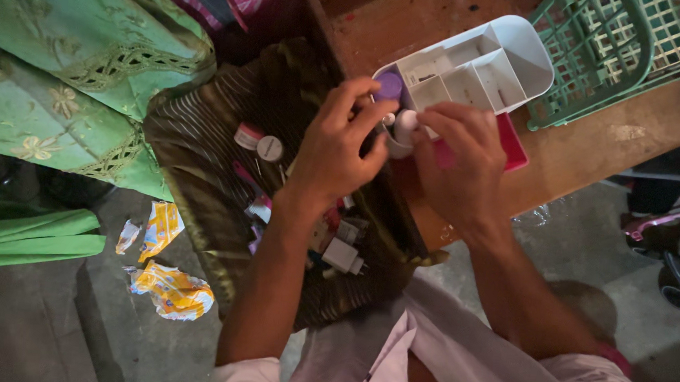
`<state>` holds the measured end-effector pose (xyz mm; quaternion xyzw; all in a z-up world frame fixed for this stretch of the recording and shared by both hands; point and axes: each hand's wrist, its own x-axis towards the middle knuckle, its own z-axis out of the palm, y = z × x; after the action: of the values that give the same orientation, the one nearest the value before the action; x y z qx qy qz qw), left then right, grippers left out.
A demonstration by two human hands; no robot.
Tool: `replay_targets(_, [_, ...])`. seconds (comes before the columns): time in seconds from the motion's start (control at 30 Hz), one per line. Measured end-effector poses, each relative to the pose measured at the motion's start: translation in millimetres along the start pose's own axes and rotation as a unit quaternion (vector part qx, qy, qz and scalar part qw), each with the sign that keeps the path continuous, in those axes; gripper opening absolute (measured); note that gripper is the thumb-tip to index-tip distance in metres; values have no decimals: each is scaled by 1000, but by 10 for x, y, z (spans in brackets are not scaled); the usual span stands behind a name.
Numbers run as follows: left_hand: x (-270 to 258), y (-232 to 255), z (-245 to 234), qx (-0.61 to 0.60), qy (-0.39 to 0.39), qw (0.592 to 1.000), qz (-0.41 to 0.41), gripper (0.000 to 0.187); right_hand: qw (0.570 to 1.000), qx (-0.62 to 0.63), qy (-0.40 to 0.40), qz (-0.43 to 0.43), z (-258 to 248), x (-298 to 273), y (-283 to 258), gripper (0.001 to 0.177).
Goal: The person sorts small personal items from a cluttered basket into a compartmentalized organizer and a green plastic basket. They handle bottles, jars, a digital clock, and other small objects, placing them into designated sections.
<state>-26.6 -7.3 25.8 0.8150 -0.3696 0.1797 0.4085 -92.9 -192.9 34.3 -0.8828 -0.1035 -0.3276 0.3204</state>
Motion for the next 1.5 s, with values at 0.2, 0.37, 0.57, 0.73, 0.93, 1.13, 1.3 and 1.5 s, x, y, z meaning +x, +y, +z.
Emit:
replay_targets(0.2, [-56, 25, -78, 33, 13, 999, 9, 49, 999, 27, 22, -13, -34, -67, 25, 25])
replay_targets(0.37, [-375, -12, -272, -48, 47, 994, -82, 52, 993, 109, 45, 11, -62, -244, -32, 19])
replay_targets(0.57, [-1215, -256, -504, -24, 82, 982, -168, 41, 970, 177, -164, 22, 322, -550, -346, 13])
replay_targets(0.73, [-1999, -415, -413, 17, -3, 954, -300, 32, 932, 139, -322, -92, 943, -811, -430, 28])
replay_targets(0.93, [-2452, -501, -250, 20, -35, 938, -344, 37, 875, 15, -468, -125, 1453, -1292, -404, 33])
replay_targets(1.13, [-2325, -604, 67, 57, -36, 957, -282, 39, 913, -1, -408, -4, 1622, -1507, -146, 35])
replay_targets(1.3, [-2324, -800, 176, 103, -83, 944, -302, 33, 885, -87, -425, 172, 1970, -1424, 298, 46])
replay_targets(1.5, [-2270, -1057, -33, 141, -77, 926, -342, 19, 844, 7, -438, 310, 2442, -1648, 814, 39])
